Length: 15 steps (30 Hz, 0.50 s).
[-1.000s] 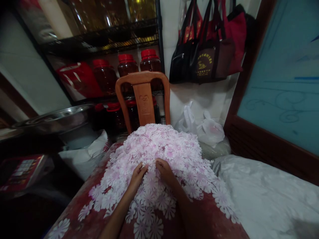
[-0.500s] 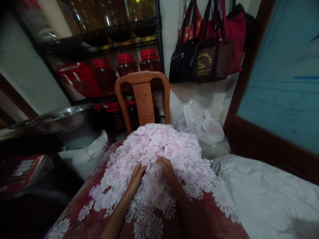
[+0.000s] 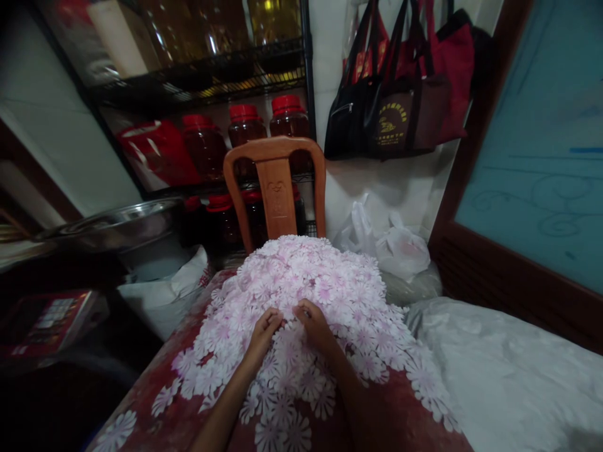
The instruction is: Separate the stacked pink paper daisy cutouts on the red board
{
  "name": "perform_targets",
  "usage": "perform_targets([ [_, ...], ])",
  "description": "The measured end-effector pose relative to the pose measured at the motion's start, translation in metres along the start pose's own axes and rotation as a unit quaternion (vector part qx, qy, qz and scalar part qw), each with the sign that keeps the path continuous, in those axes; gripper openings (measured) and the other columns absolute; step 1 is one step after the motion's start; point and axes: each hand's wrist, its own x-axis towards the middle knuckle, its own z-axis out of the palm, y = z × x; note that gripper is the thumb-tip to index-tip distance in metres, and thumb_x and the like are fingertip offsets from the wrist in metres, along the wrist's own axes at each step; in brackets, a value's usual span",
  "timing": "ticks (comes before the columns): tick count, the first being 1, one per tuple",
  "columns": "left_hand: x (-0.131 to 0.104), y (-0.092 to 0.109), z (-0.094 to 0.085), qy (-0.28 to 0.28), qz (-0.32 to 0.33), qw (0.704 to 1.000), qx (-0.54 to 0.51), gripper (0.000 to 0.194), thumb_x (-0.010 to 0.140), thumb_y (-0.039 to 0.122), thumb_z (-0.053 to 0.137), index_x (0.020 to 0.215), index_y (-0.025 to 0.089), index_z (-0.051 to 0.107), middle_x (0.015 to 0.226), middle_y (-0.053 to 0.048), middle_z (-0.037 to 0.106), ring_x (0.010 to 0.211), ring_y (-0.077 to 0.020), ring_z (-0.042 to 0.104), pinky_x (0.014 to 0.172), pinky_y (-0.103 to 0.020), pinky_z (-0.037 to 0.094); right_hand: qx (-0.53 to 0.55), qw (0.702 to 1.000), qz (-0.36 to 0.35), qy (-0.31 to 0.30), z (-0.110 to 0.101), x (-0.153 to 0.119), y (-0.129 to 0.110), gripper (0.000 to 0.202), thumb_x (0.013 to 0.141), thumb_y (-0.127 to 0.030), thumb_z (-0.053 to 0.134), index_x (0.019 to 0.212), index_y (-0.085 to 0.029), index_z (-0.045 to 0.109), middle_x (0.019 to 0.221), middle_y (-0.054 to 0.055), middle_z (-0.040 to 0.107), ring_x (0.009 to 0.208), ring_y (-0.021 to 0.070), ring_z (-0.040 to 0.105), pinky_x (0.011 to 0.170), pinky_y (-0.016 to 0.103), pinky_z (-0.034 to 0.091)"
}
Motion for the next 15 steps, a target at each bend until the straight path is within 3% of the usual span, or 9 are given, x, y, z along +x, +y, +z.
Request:
perform_targets([
  [2,0.0,0.001,-0.001,-0.005,0.003,1.0,0.001,0.035,0.072,0.047,0.054,0.081,0.013,0.05,0.069,0.001,0.051,0.067,-0.0038,0.046,0.065,-0.013,0.033,-0.006,1.0,0.01,0.025,0.0,-0.002,0.005,0.034,0.082,-0.048,0.046,0.072,-0.015,0.052,0.066,0.0,0.048,0.063,0.0106,0.043,0.06,0.022,0.035],
  [7,0.001,-0.002,-0.002,-0.005,-0.001,1.0,-0.003,0.036,0.068,0.045,0.059,0.085,0.014,0.052,0.072,0.001,0.054,0.069,-0.0035,0.047,0.065,-0.012,0.033,-0.032,0.997,0.022,0.073,-0.004,-0.004,0.017,0.038,0.078,-0.053,0.049,0.083,-0.017,0.06,0.087,0.005,0.056,0.084,0.0155,0.049,0.073,0.025,0.04],
  [12,0.001,-0.003,-0.001,0.002,-0.018,1.0,-0.009,0.042,0.07,0.047,0.056,0.099,0.017,0.051,0.067,0.002,0.053,0.062,-0.0031,0.046,0.06,-0.013,0.032,-0.057,0.998,0.005,0.01,-0.001,-0.001,0.013,0.044,0.077,-0.048,0.053,0.05,-0.014,0.047,0.053,-0.001,0.042,0.056,0.0091,0.041,0.059,0.022,0.035],
  [15,0.001,-0.001,-0.001,0.004,-0.018,1.0,-0.01,0.044,0.072,0.046,0.054,0.106,0.019,0.05,0.066,0.003,0.054,0.061,-0.0031,0.046,0.06,-0.013,0.032,-0.075,0.997,-0.006,0.002,0.002,-0.001,0.01,0.037,0.071,-0.043,0.063,0.054,-0.013,0.05,0.054,-0.002,0.044,0.057,0.0081,0.041,0.058,0.02,0.033],
])
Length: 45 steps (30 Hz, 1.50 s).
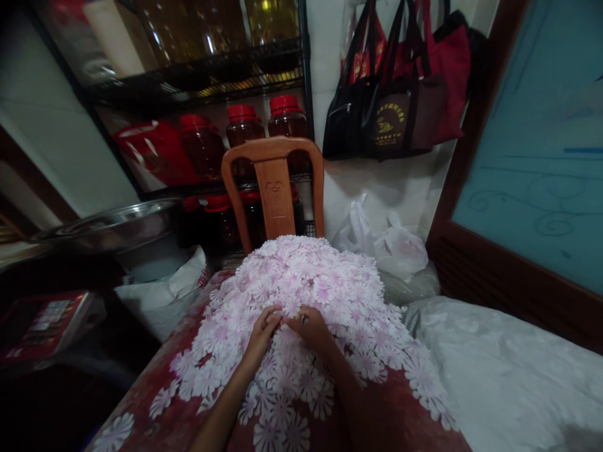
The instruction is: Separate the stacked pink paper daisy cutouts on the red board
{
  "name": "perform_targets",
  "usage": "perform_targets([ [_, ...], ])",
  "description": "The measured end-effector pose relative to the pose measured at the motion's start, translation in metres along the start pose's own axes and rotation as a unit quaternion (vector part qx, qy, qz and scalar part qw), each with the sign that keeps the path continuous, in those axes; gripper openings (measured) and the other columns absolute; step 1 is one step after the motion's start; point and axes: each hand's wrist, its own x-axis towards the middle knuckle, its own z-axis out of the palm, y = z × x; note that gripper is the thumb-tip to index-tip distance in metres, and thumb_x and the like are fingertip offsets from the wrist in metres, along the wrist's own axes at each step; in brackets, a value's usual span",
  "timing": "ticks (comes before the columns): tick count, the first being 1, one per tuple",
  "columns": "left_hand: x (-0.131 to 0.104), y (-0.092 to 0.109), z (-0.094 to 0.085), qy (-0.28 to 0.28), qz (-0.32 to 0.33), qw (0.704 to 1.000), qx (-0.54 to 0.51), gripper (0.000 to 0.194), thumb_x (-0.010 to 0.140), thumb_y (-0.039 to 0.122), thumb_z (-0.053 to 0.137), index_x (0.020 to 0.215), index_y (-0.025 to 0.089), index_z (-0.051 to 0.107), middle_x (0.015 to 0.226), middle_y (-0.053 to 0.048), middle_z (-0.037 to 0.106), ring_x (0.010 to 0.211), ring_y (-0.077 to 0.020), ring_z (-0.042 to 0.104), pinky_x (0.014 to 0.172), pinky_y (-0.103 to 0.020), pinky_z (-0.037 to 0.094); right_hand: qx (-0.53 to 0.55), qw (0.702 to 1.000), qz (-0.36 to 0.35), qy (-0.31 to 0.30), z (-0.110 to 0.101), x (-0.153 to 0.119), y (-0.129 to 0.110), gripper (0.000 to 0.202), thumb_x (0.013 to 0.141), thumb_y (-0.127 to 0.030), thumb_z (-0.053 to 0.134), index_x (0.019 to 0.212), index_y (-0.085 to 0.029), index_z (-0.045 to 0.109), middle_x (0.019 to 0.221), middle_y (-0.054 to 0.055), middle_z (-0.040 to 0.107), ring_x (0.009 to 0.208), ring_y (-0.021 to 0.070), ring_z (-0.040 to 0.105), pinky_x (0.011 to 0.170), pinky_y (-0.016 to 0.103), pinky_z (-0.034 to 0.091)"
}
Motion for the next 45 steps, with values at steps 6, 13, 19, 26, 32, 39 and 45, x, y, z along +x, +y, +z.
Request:
perform_targets([
  [6,0.001,0.0,-0.001,-0.009,0.017,1.0,0.011,0.034,0.07,0.038,0.057,0.092,0.013,0.06,0.092,-0.004,0.062,0.086,-0.0089,0.056,0.078,-0.016,0.04,-0.025,0.999,-0.024,-0.011,0.002,-0.003,-0.003,0.037,0.067,-0.037,0.068,0.099,-0.019,0.063,0.079,0.0,0.059,0.073,0.0119,0.052,0.07,0.022,0.04],
  [13,0.0,-0.001,-0.002,0.003,0.022,0.999,0.024,0.032,0.071,0.041,0.054,0.088,0.014,0.059,0.088,-0.003,0.062,0.083,-0.0083,0.054,0.077,-0.016,0.04,-0.03,0.998,-0.046,-0.028,0.004,-0.003,-0.003,0.02,0.075,-0.035,0.06,0.08,-0.017,0.068,0.081,0.004,0.063,0.078,0.0145,0.056,0.076,0.025,0.04],
  [19,-0.002,-0.001,-0.001,0.007,0.001,1.0,0.024,0.036,0.071,0.044,0.054,0.098,0.019,0.053,0.08,0.001,0.059,0.066,-0.004,0.048,0.058,-0.013,0.031,-0.002,0.998,-0.048,-0.041,-0.001,-0.005,-0.015,0.028,0.085,-0.038,0.047,0.076,-0.015,0.061,0.074,0.001,0.058,0.073,0.0117,0.052,0.071,0.022,0.038],
  [26,0.0,-0.001,0.002,-0.007,0.016,1.0,0.018,0.041,0.069,0.043,0.059,0.102,0.018,0.052,0.071,0.002,0.055,0.066,-0.0037,0.047,0.065,-0.014,0.032,0.046,0.998,-0.032,-0.039,-0.006,-0.006,-0.018,0.029,0.087,-0.04,0.04,0.077,-0.015,0.053,0.072,0.0,0.05,0.069,0.0106,0.046,0.066,0.02,0.037],
  [32,-0.002,0.002,0.003,-0.007,0.025,1.0,0.017,0.035,0.068,0.045,0.06,0.081,0.014,0.053,0.066,0.003,0.049,0.063,-0.0025,0.041,0.063,-0.013,0.03,0.065,0.997,-0.021,-0.039,-0.009,-0.007,-0.024,0.029,0.087,-0.041,0.041,0.074,-0.016,0.049,0.073,0.0,0.047,0.071,0.0109,0.045,0.065,0.019,0.036],
  [39,-0.001,0.0,0.001,-0.025,0.026,0.999,0.01,0.032,0.07,0.045,0.056,0.078,0.014,0.048,0.073,0.001,0.053,0.069,-0.0054,0.046,0.066,-0.014,0.035,0.022,0.999,-0.005,-0.023,-0.002,-0.005,-0.017,0.027,0.076,-0.043,0.058,0.082,-0.016,0.056,0.075,0.0,0.051,0.074,0.0126,0.047,0.071,0.021,0.037],
  [45,-0.001,-0.002,0.001,-0.019,0.031,0.999,0.03,0.035,0.073,0.047,0.051,0.067,0.013,0.045,0.065,0.001,0.045,0.065,-0.0046,0.038,0.063,-0.015,0.032,-0.006,1.0,-0.005,-0.012,0.003,-0.003,-0.005,0.033,0.082,-0.044,0.048,0.066,-0.016,0.044,0.065,-0.002,0.04,0.065,0.0106,0.039,0.063,0.02,0.033],
])
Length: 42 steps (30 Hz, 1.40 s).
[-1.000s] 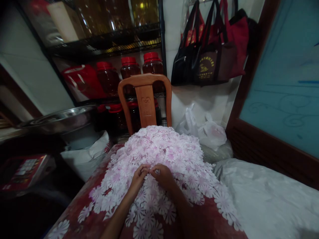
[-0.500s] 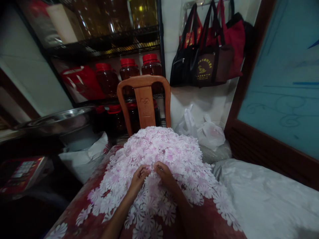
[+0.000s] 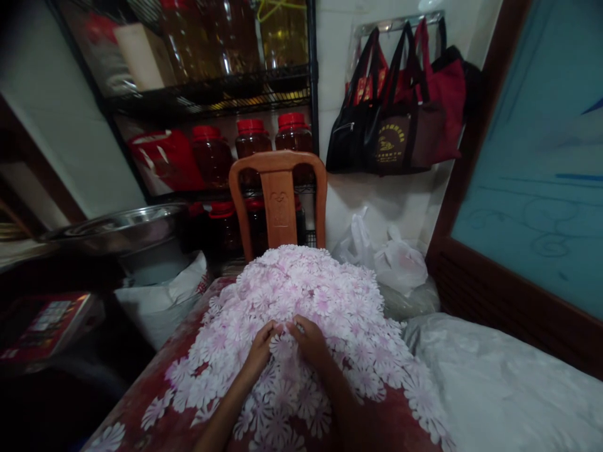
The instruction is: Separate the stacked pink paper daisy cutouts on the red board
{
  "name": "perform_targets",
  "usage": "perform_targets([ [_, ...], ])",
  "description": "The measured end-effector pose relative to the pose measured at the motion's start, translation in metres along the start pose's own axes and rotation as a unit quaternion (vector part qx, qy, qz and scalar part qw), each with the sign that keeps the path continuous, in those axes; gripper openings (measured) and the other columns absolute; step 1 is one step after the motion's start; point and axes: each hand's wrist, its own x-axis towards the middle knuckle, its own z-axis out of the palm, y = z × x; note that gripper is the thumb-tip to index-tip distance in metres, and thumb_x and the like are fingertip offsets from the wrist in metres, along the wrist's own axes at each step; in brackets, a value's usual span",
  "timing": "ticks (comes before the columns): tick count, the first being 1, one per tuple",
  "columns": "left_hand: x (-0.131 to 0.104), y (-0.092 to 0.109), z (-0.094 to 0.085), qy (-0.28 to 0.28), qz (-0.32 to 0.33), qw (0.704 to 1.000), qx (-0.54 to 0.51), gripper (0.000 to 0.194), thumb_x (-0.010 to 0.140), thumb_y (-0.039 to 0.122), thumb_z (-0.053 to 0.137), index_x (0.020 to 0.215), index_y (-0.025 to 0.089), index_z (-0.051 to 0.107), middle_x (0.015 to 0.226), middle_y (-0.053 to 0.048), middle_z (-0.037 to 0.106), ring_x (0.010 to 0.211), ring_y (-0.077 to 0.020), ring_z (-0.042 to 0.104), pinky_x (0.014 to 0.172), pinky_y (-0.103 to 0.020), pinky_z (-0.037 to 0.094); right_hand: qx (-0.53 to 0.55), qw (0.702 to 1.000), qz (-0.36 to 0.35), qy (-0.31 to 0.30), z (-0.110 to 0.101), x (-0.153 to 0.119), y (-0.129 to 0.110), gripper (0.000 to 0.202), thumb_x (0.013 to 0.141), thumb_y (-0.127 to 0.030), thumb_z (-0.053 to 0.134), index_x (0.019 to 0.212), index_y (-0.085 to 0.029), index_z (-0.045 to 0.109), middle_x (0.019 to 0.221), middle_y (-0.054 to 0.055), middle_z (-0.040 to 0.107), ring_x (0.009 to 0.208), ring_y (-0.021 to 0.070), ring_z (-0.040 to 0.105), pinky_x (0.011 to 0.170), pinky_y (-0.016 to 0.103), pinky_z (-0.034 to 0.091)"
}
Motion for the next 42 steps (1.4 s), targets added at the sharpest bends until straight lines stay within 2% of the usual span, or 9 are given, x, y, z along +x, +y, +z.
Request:
perform_targets([
  [8,-0.001,0.002,-0.002,-0.011,0.027,1.0,0.009,0.032,0.075,0.043,0.048,0.067,0.013,0.052,0.071,0.0,0.052,0.074,-0.0078,0.046,0.073,-0.017,0.034,0.014,1.0,-0.009,-0.002,-0.002,0.001,-0.003,0.041,0.084,-0.051,0.04,0.065,-0.016,0.04,0.065,0.0,0.041,0.065,0.0109,0.04,0.062,0.021,0.035],
  [13,0.0,-0.004,-0.007,-0.011,0.03,1.0,0.002,0.03,0.073,0.04,0.05,0.063,0.012,0.052,0.065,0.0,0.051,0.069,-0.0075,0.044,0.069,-0.017,0.033,-0.003,1.0,-0.005,0.004,0.001,0.001,-0.004,0.045,0.083,-0.055,0.043,0.062,-0.015,0.04,0.061,-0.001,0.04,0.061,0.0096,0.039,0.058,0.021,0.034],
  [17,0.001,-0.009,-0.01,-0.005,0.037,0.999,-0.003,0.027,0.071,0.037,0.052,0.06,0.012,0.051,0.063,0.001,0.049,0.065,-0.0064,0.041,0.065,-0.016,0.031,-0.037,0.999,-0.004,0.013,0.01,0.001,-0.002,0.045,0.084,-0.051,0.045,0.06,-0.013,0.041,0.058,-0.003,0.038,0.056,0.0066,0.038,0.056,0.019,0.033],
  [23,-0.002,-0.015,-0.014,-0.004,0.057,0.998,-0.02,0.026,0.069,0.036,0.051,0.059,0.011,0.054,0.061,0.0,0.053,0.063,-0.0063,0.043,0.062,-0.016,0.03,-0.111,0.993,-0.018,0.037,0.024,-0.003,-0.003,0.041,0.085,-0.048,0.046,0.067,-0.011,0.048,0.064,-0.002,0.047,0.061,0.0074,0.045,0.061,0.021,0.038],
  [33,-0.006,-0.02,-0.021,-0.007,0.085,0.996,0.004,0.037,0.078,0.042,0.049,0.065,0.008,0.053,0.061,0.001,0.052,0.061,-0.0027,0.045,0.063,-0.017,0.037,-0.204,0.977,-0.038,0.058,0.035,-0.01,-0.01,0.038,0.087,-0.044,0.046,0.074,-0.01,0.054,0.067,-0.001,0.052,0.063,0.0074,0.05,0.064,0.023,0.043],
  [38,-0.008,-0.02,-0.024,-0.017,0.089,0.995,0.034,0.04,0.079,0.046,0.046,0.069,0.008,0.054,0.066,0.001,0.053,0.064,-0.0028,0.047,0.068,-0.019,0.042,-0.231,0.97,-0.021,0.076,0.036,-0.011,0.0,0.036,0.088,-0.042,0.045,0.079,-0.009,0.056,0.072,0.0,0.055,0.069,0.0089,0.054,0.07,0.026,0.046],
  [42,-0.001,-0.03,-0.021,-0.018,0.087,0.995,0.046,0.039,0.079,0.044,0.048,0.069,0.008,0.054,0.064,0.001,0.052,0.064,-0.0031,0.046,0.069,-0.019,0.041,-0.253,0.965,-0.014,0.072,0.031,-0.009,0.016,0.034,0.088,-0.042,0.046,0.082,-0.01,0.057,0.077,0.001,0.057,0.074,0.0102,0.055,0.074,0.028,0.046],
])
